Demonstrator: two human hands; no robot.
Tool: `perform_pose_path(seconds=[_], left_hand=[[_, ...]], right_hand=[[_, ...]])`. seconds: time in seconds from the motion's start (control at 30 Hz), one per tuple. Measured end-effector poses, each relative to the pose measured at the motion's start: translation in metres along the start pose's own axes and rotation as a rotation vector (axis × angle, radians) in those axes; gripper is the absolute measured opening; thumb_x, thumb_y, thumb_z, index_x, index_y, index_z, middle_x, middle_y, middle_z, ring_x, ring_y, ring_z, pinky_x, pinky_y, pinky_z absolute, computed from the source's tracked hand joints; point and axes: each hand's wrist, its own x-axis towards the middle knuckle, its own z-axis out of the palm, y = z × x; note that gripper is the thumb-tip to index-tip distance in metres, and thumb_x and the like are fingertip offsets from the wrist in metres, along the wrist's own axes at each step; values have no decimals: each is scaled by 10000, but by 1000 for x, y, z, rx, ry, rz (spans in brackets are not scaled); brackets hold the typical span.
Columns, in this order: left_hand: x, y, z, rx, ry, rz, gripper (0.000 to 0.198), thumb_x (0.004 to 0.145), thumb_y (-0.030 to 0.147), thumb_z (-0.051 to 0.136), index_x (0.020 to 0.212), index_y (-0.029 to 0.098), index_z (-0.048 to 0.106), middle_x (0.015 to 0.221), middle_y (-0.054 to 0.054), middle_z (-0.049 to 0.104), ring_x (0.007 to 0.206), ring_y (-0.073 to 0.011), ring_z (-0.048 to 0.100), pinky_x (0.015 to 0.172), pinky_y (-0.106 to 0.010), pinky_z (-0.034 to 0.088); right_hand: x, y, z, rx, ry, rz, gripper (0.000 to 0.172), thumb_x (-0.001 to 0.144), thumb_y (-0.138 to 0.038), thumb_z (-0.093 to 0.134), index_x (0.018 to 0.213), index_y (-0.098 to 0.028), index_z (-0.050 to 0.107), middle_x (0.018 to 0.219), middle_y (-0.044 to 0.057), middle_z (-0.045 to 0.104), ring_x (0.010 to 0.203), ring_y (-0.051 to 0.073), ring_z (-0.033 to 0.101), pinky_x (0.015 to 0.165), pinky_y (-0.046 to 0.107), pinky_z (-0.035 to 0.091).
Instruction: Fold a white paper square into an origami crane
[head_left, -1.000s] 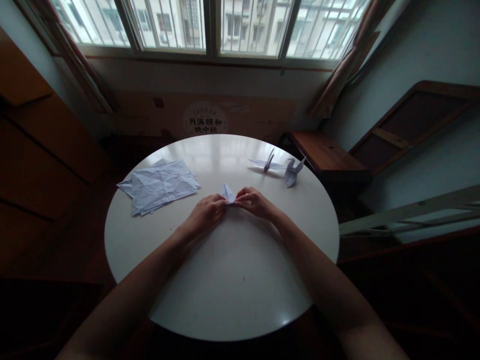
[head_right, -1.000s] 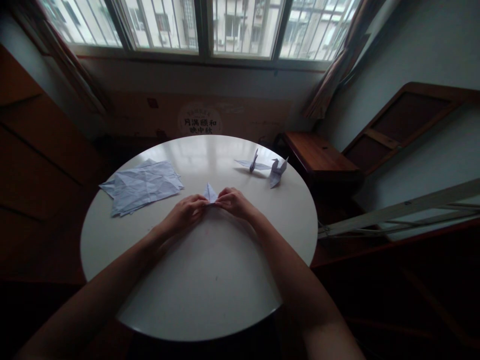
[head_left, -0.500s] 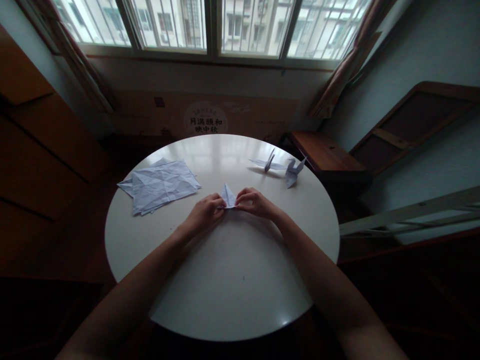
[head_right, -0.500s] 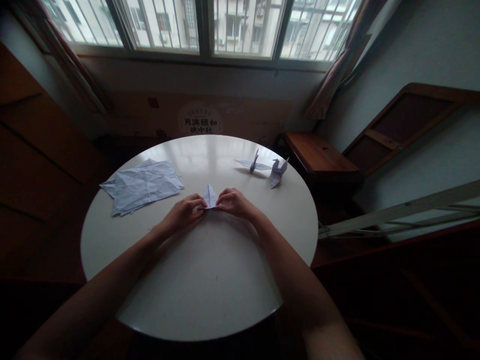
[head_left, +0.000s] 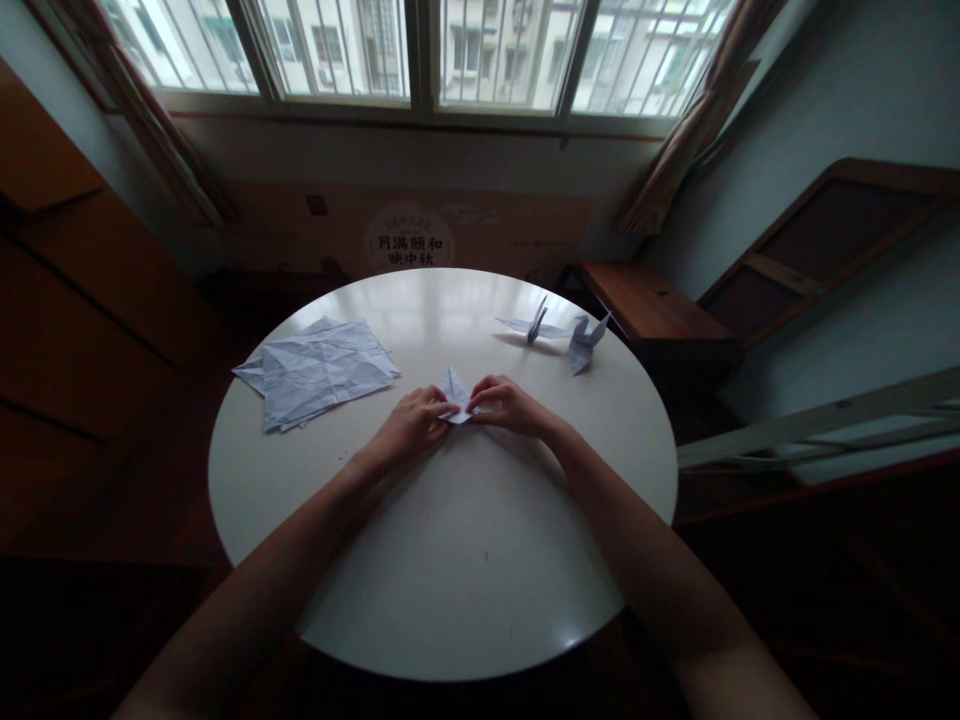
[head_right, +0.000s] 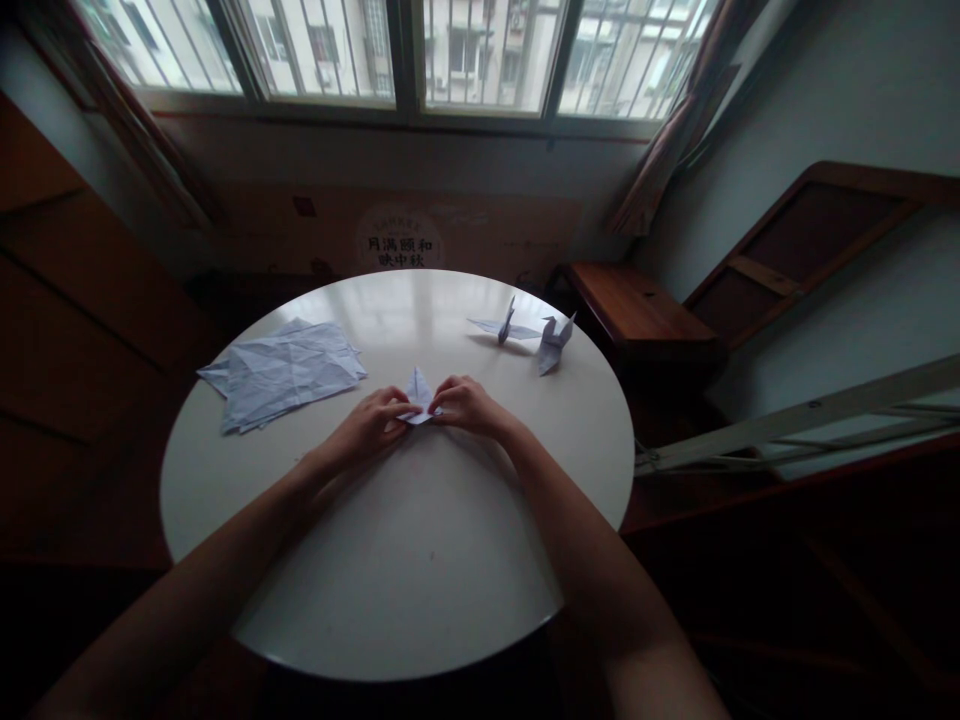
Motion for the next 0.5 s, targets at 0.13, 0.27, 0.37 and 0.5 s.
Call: perform_pose_path(seconds=[0.13,0.27,0.37,0.5], left_hand=[[-1,0,0,0,-1,2,311,843,128,612,1108,262,701,1059,-68,627,953,-204,600,861,-348,480],[0,0,-1,-21,4,-13,243,862,146,592,1051,241,712,1032,-70,642,939,-198,606,850,-335,479],[2,-1,1,-46,23,-53,172,884,169,567,977,204,707,1000,-76,652,921,-195,610,843,-328,479],[5,-5,7,-73,63,-123,153,903,176,528,932,184,678,941,-69,651,884,-188,612,825,-318,482]], right_hand=[[1,1,1,27,11,1,155,769,-326,764,864,-207,787,950,91,675,893,202,614,862,349,461],[1,2,1,26,25,21,143,774,-334,757,824,-203,788,930,88,682,883,199,614,838,334,465],[2,4,5,48,47,44,157,790,-349,739,790,-198,780,895,84,692,844,187,621,813,321,471],[4,4,12,-28,116,96,141,832,-319,698,787,-206,768,893,82,697,867,194,603,842,340,455]])
